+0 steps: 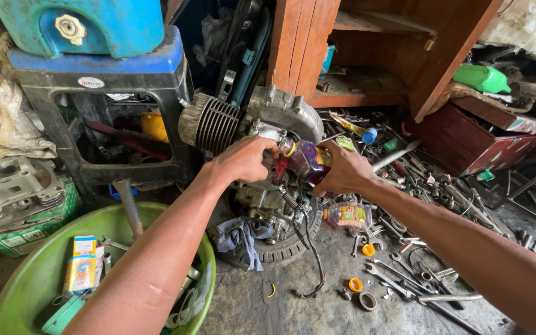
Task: The person pours a reddish liquid from a plastic bottle into a small opening on a disassembled engine block. They use a cloth to wipe the bottle's mouth and the engine area. The person then picks up a second bottle, opens it, and pours more liquid into the same opening.
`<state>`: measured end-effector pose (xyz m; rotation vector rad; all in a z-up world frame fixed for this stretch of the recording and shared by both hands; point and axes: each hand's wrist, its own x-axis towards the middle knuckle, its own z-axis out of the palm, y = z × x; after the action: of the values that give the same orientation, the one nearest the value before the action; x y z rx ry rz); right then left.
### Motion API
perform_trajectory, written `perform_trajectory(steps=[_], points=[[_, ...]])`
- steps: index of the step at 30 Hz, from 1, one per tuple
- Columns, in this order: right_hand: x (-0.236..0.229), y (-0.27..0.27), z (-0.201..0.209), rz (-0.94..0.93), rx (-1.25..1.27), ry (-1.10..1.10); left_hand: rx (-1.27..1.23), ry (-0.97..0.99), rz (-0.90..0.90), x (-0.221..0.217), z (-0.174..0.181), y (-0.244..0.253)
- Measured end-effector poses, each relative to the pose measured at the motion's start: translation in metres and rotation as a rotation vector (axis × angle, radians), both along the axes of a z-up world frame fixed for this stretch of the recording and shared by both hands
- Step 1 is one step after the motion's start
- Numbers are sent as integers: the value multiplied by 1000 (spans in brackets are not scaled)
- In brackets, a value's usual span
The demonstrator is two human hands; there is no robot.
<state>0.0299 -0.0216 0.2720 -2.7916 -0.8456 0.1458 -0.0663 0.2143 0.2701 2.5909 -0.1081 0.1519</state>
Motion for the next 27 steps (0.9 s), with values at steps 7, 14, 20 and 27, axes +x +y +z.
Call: perform_trajectory(steps=[7, 14, 20, 27], points=[[-3, -2, 4, 0, 8, -13, 31, 25, 20, 3, -2, -2], [-7, 0, 14, -26, -40, -14, 31, 91, 55, 1, 0, -3], [-6, 1, 17, -31, -73, -31, 27, 142, 77, 0, 3, -6], [-4, 1, 19, -37, -112, -37, 44, 111, 56, 0, 2, -5]])
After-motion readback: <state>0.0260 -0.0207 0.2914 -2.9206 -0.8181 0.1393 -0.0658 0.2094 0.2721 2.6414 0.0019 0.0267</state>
